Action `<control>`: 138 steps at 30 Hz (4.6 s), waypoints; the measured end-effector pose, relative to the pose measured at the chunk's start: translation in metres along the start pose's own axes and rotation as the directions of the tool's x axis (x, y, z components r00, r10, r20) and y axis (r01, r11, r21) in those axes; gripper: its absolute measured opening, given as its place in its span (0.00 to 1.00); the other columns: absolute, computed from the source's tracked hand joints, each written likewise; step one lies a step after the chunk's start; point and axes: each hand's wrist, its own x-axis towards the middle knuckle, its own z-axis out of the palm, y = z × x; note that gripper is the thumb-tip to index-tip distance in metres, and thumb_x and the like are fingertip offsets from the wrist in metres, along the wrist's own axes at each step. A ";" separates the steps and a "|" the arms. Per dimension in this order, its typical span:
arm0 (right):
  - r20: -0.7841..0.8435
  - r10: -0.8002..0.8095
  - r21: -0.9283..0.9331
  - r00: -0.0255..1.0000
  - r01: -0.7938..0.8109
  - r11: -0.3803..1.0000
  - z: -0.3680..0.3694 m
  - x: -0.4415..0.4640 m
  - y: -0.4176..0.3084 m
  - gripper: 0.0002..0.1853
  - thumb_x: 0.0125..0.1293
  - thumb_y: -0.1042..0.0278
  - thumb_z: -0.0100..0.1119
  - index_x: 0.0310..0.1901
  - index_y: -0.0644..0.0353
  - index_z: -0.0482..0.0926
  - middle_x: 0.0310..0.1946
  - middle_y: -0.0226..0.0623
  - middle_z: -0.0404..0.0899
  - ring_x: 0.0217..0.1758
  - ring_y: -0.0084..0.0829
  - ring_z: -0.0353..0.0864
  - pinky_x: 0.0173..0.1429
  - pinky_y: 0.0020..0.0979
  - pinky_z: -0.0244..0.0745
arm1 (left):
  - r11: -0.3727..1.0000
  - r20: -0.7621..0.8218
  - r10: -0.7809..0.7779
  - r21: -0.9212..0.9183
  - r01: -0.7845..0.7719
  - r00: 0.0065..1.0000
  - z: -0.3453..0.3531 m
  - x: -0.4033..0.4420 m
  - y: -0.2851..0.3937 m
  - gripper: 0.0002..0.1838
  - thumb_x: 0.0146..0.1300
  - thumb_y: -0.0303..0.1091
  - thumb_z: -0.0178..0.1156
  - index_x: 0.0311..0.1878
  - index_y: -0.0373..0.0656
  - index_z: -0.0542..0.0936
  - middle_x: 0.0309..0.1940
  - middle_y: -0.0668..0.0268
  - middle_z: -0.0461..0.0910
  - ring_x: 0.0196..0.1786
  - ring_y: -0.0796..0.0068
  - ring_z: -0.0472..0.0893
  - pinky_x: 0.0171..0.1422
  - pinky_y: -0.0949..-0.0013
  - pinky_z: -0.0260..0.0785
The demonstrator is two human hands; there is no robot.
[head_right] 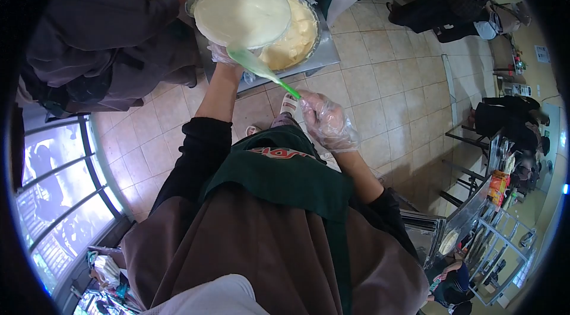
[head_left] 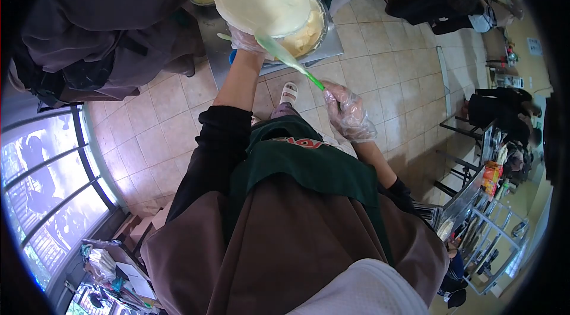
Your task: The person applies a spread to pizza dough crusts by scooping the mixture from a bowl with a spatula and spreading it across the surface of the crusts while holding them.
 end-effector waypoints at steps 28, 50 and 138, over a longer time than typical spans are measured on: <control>-0.075 0.101 -0.010 0.992 -0.103 0.995 0.014 -0.045 -0.018 0.09 0.65 0.76 0.51 0.44 0.65 0.78 0.29 0.43 0.78 0.29 0.27 0.78 0.35 0.30 0.74 | 0.326 0.492 0.400 0.712 -0.622 0.773 -0.009 -0.058 -0.018 0.36 0.53 0.49 0.65 0.63 0.44 0.65 0.57 0.56 0.71 0.56 0.60 0.75 0.57 0.57 0.71; 0.265 -0.035 -0.229 0.964 0.098 0.969 -0.272 -0.046 0.103 0.07 0.62 0.73 0.57 0.41 0.60 0.80 0.33 0.48 0.81 0.28 0.43 0.80 0.34 0.36 0.75 | 0.534 0.339 -0.718 -0.293 0.793 0.609 0.093 -0.123 -0.258 0.31 0.65 0.56 0.45 0.63 0.43 0.67 0.61 0.54 0.70 0.60 0.54 0.73 0.63 0.45 0.67; 0.535 0.549 0.685 0.642 -0.710 0.162 -0.644 0.678 0.828 0.13 0.72 0.60 0.47 0.50 0.58 0.74 0.19 0.23 0.65 0.16 0.13 0.57 0.19 0.16 0.52 | 0.702 -0.052 -0.533 0.531 0.475 0.844 0.228 0.775 -0.946 0.30 0.67 0.51 0.42 0.67 0.43 0.60 0.64 0.60 0.65 0.67 0.58 0.63 0.72 0.51 0.52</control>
